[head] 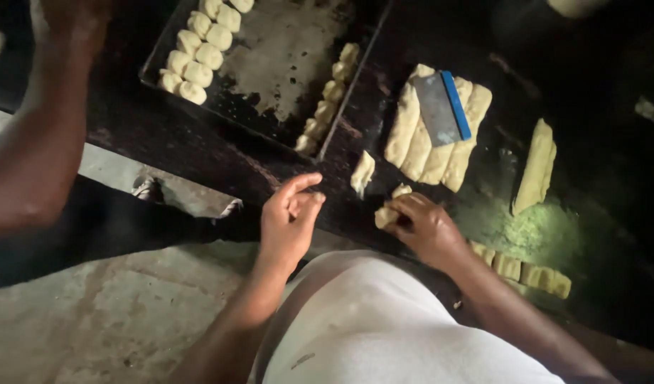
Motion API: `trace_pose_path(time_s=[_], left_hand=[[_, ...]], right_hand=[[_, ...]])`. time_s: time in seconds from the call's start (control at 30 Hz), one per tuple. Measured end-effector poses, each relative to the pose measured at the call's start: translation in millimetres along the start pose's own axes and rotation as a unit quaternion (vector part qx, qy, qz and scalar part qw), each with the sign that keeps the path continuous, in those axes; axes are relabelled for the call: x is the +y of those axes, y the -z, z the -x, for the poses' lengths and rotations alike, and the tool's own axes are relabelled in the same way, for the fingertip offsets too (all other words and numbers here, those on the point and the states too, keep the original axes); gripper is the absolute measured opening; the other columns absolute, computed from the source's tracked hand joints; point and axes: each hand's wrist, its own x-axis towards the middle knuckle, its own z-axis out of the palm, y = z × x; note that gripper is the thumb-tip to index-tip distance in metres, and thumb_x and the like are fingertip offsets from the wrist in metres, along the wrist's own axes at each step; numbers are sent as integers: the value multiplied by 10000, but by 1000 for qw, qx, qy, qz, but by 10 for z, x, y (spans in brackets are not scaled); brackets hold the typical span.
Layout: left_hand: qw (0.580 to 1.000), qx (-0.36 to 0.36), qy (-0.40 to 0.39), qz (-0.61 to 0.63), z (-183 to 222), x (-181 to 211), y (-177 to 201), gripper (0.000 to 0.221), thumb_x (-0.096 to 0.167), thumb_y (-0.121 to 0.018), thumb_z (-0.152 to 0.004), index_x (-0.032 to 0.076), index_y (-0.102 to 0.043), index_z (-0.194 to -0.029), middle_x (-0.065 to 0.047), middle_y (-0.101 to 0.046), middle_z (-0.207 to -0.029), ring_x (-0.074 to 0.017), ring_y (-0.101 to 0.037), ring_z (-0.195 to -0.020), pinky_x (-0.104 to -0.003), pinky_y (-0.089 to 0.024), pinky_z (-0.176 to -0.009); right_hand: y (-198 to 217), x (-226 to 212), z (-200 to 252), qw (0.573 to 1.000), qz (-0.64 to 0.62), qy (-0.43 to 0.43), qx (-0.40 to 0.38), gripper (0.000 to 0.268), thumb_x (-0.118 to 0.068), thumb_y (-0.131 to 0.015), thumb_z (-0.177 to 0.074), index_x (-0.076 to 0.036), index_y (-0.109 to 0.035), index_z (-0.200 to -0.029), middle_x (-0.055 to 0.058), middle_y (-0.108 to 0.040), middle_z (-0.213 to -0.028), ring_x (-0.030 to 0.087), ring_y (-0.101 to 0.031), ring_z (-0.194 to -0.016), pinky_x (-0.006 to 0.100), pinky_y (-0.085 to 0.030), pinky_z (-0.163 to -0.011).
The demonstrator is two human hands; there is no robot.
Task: Manually roll and shape small pieces of dough into uniform rounds and place them onto a baking tray.
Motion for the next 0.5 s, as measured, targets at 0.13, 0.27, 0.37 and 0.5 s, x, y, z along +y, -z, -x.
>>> trace_pose_path(time_s=[0.13, 0.27, 0.37, 0.5], left_hand=[[998, 41, -39, -27, 4, -120, 279, 304, 91, -707, -952, 21, -699, -1248, -20, -705, -890, -38, -590, -738, -221, -500, -661], [998, 31, -61, -10, -11, -209, 503, 263, 92, -689, -959, 20, -697, -1211, -36, -750, -973, -54, -657, -811, -224, -536, -720], [998, 22, -61, -20, -24, -218, 658, 236, 113, -676, -965, 17, -693, -1180, -39, -769, -1021, -66, -704, -862, -230, -565, -742], [999, 17, -28, -31, -34, -356, 840, 233, 139, -695, -969, 16, -709, -1167, -56, -774, -988, -101, -692, -840, -256, -563, -734]], right_hand=[[-124, 50, -416, 947, -118, -279, -112, 322, -152, -839, -832, -59, -750, -1128, 67, -733, -873, 157, -666, -757, 327, -566, -654], [62, 88, -1371, 854, -434, -286, -22, 368, -100, -699, -893, -64, -621, -1251, 1, -683, -980, 130, -671, -825, 288, -572, -625], [37, 604, -2202, 956, -239, -109, 131, 199, -118, -650, -964, -75, -620, -1156, 56, -672, -1043, 188, -707, -934, 352, -611, -706], [-151, 1102, -2858, 969, 183, -22, 166, 207, -145, -680, -1001, -90, -730, -1194, 167, -682, -1235, 365, -595, -1220, 618, -440, -1005]])
